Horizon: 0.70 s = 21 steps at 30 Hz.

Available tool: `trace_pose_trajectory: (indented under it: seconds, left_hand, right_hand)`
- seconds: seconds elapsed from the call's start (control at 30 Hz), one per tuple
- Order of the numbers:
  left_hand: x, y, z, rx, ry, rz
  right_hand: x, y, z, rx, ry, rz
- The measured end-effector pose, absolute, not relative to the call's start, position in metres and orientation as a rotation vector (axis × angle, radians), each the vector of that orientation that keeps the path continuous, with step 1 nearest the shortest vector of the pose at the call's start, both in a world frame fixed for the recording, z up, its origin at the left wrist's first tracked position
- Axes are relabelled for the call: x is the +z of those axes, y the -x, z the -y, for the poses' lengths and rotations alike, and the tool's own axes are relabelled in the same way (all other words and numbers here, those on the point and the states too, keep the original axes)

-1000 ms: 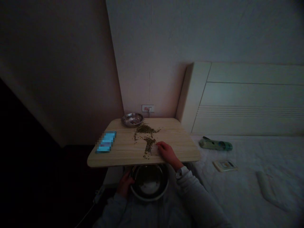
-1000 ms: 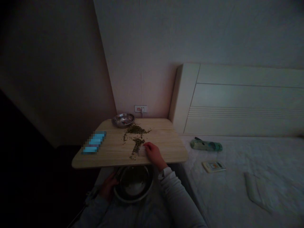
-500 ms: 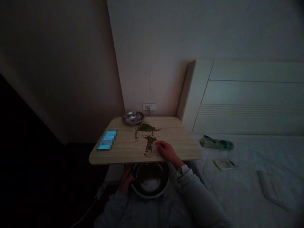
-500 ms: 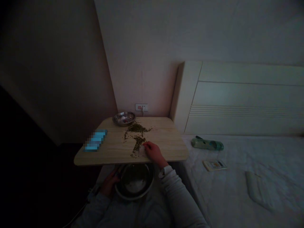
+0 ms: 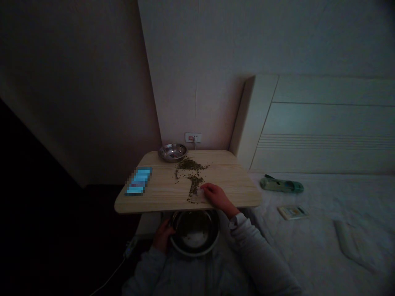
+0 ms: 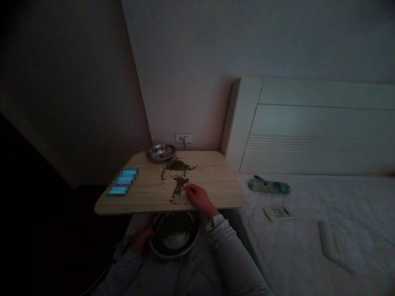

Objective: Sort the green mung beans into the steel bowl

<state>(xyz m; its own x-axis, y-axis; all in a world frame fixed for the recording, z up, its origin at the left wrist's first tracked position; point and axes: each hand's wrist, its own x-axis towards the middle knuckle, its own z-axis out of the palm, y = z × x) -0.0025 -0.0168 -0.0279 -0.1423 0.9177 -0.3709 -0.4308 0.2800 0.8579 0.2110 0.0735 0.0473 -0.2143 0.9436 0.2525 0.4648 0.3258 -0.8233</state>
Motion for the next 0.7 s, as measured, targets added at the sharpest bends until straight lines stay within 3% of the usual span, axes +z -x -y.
trace_pose_trajectory:
  seconds: [0.7]
  left_hand:
    - [-0.0239, 0.0024, 0.0161, 1.277, -0.567, -1.181]
  right_hand:
    - [0.047, -0.2111, -0.0713, 0.834, 1.238, 1.85]
